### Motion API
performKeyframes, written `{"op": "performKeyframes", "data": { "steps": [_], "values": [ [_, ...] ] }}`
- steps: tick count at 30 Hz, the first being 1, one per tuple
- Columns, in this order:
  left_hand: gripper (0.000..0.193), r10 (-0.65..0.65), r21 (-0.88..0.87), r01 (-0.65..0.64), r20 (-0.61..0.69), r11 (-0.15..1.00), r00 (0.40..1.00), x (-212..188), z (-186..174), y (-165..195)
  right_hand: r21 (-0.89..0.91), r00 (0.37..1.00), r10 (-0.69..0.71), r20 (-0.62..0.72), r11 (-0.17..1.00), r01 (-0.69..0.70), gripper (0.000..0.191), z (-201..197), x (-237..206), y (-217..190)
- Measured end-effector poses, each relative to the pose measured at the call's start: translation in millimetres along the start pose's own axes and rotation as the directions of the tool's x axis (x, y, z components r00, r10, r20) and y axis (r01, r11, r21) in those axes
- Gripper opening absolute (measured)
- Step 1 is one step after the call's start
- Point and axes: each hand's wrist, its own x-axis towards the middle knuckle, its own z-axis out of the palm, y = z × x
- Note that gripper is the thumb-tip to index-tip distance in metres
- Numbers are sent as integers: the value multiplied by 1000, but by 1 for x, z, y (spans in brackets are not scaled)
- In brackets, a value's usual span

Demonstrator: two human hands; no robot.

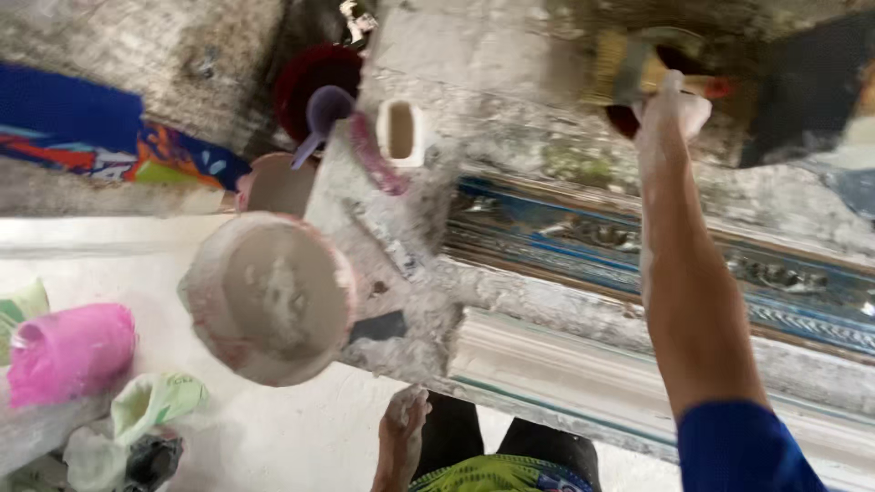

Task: The person applies white plaster paste by hand along an ornate decorative molding, then scoops plaster powder from a sack into a plastic basin, pours water into the basin using a plastic pitcher, and mixes the plaster by hand in the basin.

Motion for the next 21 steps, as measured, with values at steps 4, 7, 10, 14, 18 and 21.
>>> {"op": "performKeyframes", "data": {
  "steps": [4, 7, 10, 14, 18, 21],
  "values": [
    [43, 55, 13, -56, 74, 998, 996, 4, -21, 9, -94, 967, -207, 146, 971, 222, 27, 35, -90, 50],
    [41, 270, -21, -269, 72, 963, 960, 7, -20, 21, -225, 760, -126, 638, 913, 340, 36, 59, -183, 109],
    [41, 168, -62, -167, 14, 984, 986, 5, -18, 27, -245, 348, -293, 891, 338, 909, 32, 79, -265, 165],
    [40, 128, -196, -138, -67, 971, 990, -8, -29, 17, -291, 290, 34, 956, 28, 956, 33, 128, -325, 209],
    [45, 29, -146, -38, -62, 989, 998, -22, -53, -10, -291, 295, 104, 950, -55, 955, 35, 148, -354, 220],
    [49, -102, -317, 50, -150, 947, 983, -25, -61, -38, -299, 294, 68, 953, 87, 950, 36, 128, -344, 206]
  ]
}}
